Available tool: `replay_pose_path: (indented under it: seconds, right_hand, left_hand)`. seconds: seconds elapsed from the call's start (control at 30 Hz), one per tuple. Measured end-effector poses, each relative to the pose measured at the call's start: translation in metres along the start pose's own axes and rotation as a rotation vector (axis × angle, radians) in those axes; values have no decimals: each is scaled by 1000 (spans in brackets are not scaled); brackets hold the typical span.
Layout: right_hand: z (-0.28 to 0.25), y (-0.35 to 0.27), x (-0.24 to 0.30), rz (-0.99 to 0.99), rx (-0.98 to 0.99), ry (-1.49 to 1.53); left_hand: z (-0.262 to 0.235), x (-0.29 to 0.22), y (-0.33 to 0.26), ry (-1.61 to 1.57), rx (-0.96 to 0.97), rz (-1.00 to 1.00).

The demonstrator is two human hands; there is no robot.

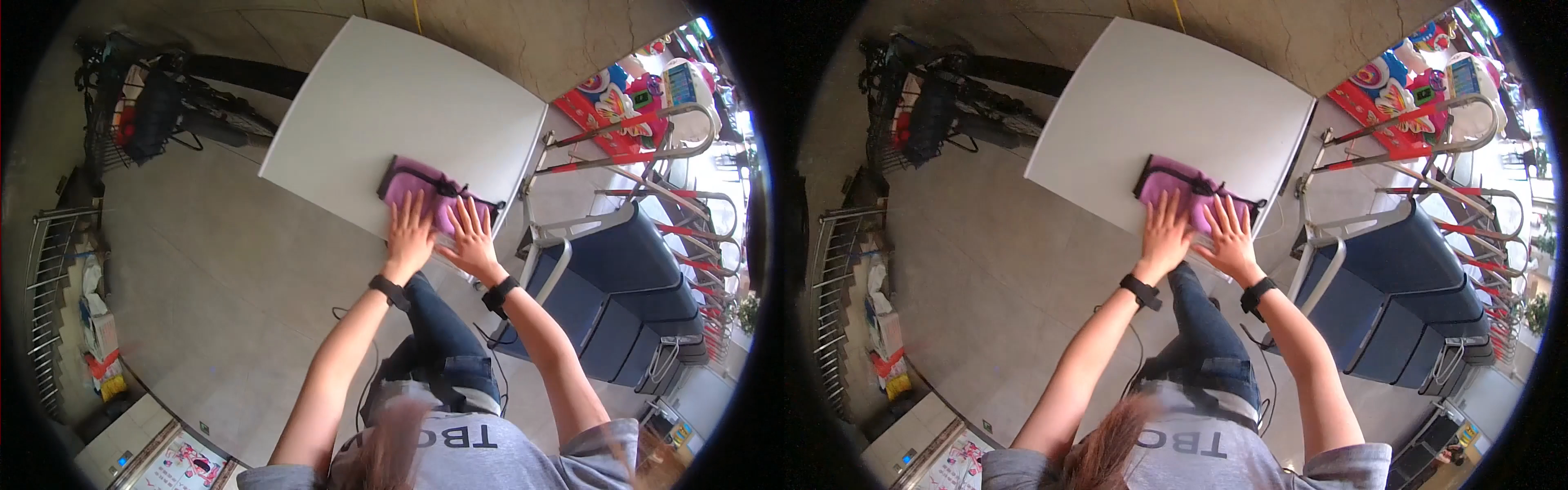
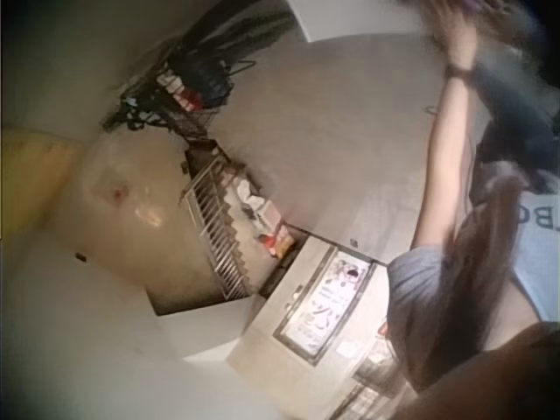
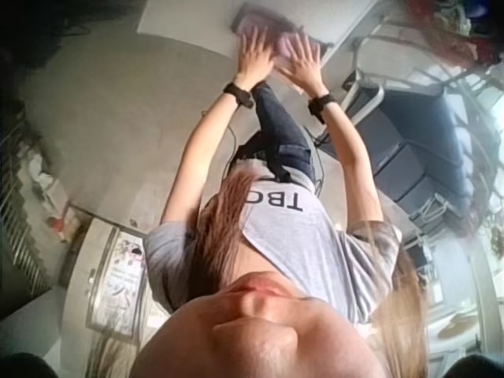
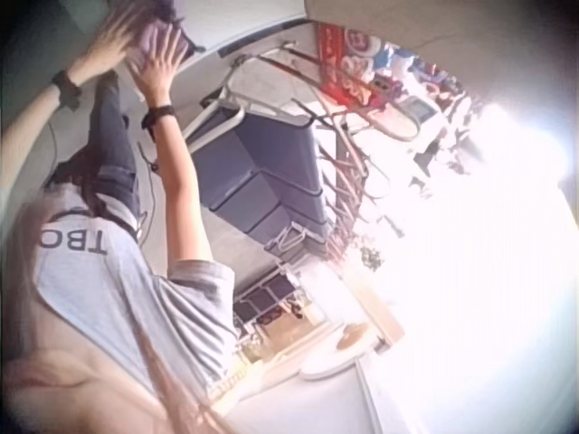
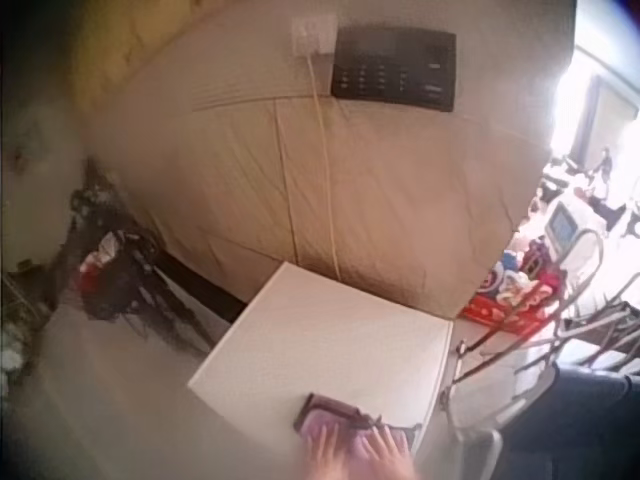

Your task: Wiping down a white table and then a row of blue waiting chairs using a purple cloth.

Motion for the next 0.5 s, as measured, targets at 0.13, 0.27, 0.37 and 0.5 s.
replay_pose_path:
  seconds: [0.13, 0.27, 0.37, 0.5]
  right_hand:
    - [2, -2, 1, 15, 103, 28]
    - [2, -3, 1, 15, 141, -16]
    - [4, -7, -3, 41, 177, 32]
    - [4, -2, -1, 39, 146, 36]
  left_hand:
    - [-12, 6, -2, -59, 62, 10]
    - [-18, 9, 1, -82, 96, 29]
    - [-21, 5, 5, -61, 224, 28]
    - [-22, 13, 5, -80, 93, 64]
Point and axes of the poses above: each hand's wrist, its own y-axis towards the middle knuckle, its own z-axis out of the palm, x = y × z, the point moved 5 cm from there along y, towards the middle knuckle, and after that the axes turned 3 degrees about -y, right-handed, at the moved point
